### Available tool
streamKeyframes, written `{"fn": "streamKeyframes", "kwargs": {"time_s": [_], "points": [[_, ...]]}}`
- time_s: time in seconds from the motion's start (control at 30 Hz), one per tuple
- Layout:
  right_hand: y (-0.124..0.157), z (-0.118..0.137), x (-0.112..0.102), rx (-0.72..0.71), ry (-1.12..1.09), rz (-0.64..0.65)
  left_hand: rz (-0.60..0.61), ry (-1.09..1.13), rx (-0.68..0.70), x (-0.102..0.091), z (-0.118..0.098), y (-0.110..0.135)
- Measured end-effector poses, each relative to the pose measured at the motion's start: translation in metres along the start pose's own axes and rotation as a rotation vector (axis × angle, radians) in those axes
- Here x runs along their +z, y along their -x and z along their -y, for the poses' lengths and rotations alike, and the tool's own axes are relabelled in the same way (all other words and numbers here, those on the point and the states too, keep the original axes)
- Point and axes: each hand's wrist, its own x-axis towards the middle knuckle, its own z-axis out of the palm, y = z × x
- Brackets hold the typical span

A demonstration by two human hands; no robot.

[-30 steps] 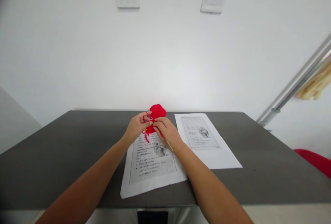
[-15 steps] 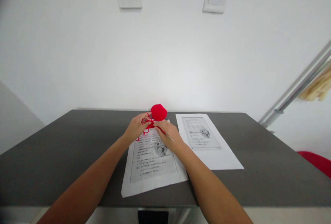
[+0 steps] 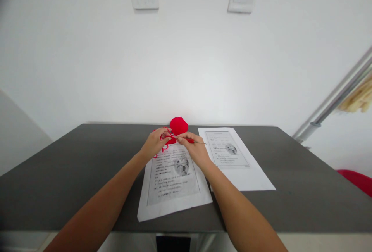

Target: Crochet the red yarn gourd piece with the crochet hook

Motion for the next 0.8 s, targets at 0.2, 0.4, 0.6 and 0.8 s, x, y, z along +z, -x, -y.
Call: {"fn": "streamKeyframes", "kwargs": {"time_s": [0.2, 0.4, 0.6, 0.8], "points": [[-0.003, -0.001, -0.002, 0.122, -0.254, 0.028, -0.003, 0.171, -0.152, -0.005, 0.001, -0.003], [-0.005, -0.003, -0.004, 0.072, -0.288, 0.059, 0.167, 0.718, -0.419, -0.007, 0.002, -0.003], [0.004, 0.003, -0.003, -0.286, 0.032, 0.078, 0.365, 0.973, -0.541, -0.016, -0.004, -0.002], [0.005, 0.002, -0.003, -0.576, 0.255, 0.18, 0.45, 0.99, -0.562, -0.018, -0.006, -0.001]]}}
